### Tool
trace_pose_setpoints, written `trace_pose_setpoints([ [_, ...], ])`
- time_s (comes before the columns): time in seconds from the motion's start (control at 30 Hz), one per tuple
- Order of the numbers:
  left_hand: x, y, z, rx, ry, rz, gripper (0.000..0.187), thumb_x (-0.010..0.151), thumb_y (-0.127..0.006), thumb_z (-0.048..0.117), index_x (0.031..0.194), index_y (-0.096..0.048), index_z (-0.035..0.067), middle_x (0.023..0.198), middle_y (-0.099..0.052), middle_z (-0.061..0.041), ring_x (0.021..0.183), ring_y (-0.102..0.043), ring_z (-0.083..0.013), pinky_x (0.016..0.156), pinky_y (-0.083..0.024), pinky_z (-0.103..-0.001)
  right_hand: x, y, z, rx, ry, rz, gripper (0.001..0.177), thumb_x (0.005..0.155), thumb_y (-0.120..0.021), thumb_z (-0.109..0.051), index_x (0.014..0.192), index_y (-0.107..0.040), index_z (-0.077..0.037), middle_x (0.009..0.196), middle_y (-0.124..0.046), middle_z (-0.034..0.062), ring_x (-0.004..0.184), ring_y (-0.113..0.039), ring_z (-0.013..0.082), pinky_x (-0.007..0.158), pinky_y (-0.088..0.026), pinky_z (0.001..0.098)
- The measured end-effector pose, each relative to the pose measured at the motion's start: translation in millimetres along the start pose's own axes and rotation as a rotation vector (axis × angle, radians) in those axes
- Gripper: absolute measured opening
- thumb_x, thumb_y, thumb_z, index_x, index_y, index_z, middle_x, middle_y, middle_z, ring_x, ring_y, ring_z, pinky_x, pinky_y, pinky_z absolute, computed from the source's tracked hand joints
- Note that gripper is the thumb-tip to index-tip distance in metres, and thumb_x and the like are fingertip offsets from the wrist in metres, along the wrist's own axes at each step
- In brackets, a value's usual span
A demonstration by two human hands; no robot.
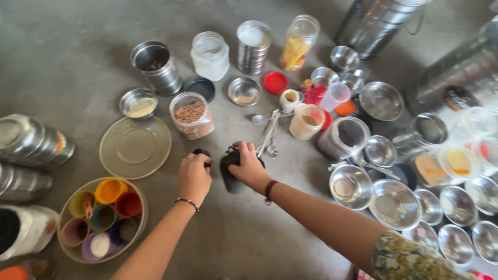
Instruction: The person sits on the floor and wipes the inside and outside of various metal and plastic containers with a dark cloth. They handle multiple containers, including small bowls, jars, and a divided tray, wiping each one before placing it back among the items.
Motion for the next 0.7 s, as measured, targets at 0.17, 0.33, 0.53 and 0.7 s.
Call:
trace_pose_setpoints([
  [0.17,10.9,11.0,37.2,-0.418,0.246,-0.039,0.028,0.082,-0.071,-0.001,0.107,-0.061,0.005,0.091,-0.067,-0.009,0.087,-0.065,-0.0266,0.079,-0.052,-0.039,-1.0,-0.2,3.1,0.635,-0.45,0.157,0.056,0.082,-0.066,-0.013,0.135,-0.047,-0.01,0.11,-0.063,0.0131,0.097,-0.062,0.0237,0.084,-0.053,0.0372],
  [0.33,10.6,7.3,46.0,-0.739,0.396,-0.024,0.038,0.091,-0.063,0.003,0.128,-0.056,0.008,0.096,-0.068,-0.003,0.087,-0.064,-0.0149,0.08,-0.052,-0.029,-23.8,-5.3,-18.8,0.953,-0.6,0.288,0.045,0.096,-0.055,-0.014,0.139,-0.047,-0.006,0.114,-0.062,0.0177,0.097,-0.061,0.023,0.083,-0.052,0.0373],
  [0.53,5.1,-15.8,26.8,-1.105,0.628,-0.073,0.02,0.098,-0.053,0.006,0.112,-0.067,0.003,0.095,-0.067,0.0,0.086,-0.06,-0.0101,0.075,-0.05,-0.028,-62.4,28.2,-106.7,0.187,0.285,0.413,0.052,0.1,-0.058,-0.007,0.149,-0.041,-0.002,0.149,-0.049,0.0255,0.141,-0.046,0.0408,0.116,-0.036,0.0476],
  [0.7,-4.0,-28.5,29.0,-1.254,0.672,-0.18,0.012,0.111,-0.055,0.015,0.106,-0.061,0.006,0.087,-0.058,-0.003,0.073,-0.05,-0.0133,0.059,-0.039,-0.031,-42.8,42.8,-104.3,0.07,0.289,0.474,0.05,0.093,-0.059,-0.005,0.143,-0.049,-0.005,0.146,-0.053,0.0194,0.139,-0.047,0.0409,0.118,-0.035,0.0493],
])
Point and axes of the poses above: each hand's wrist, its own x-axis towards the middle knuckle, its own y-axis out of the back of the hand, z = x × y, the point moved 6 cm from there along x, towards the middle knuckle
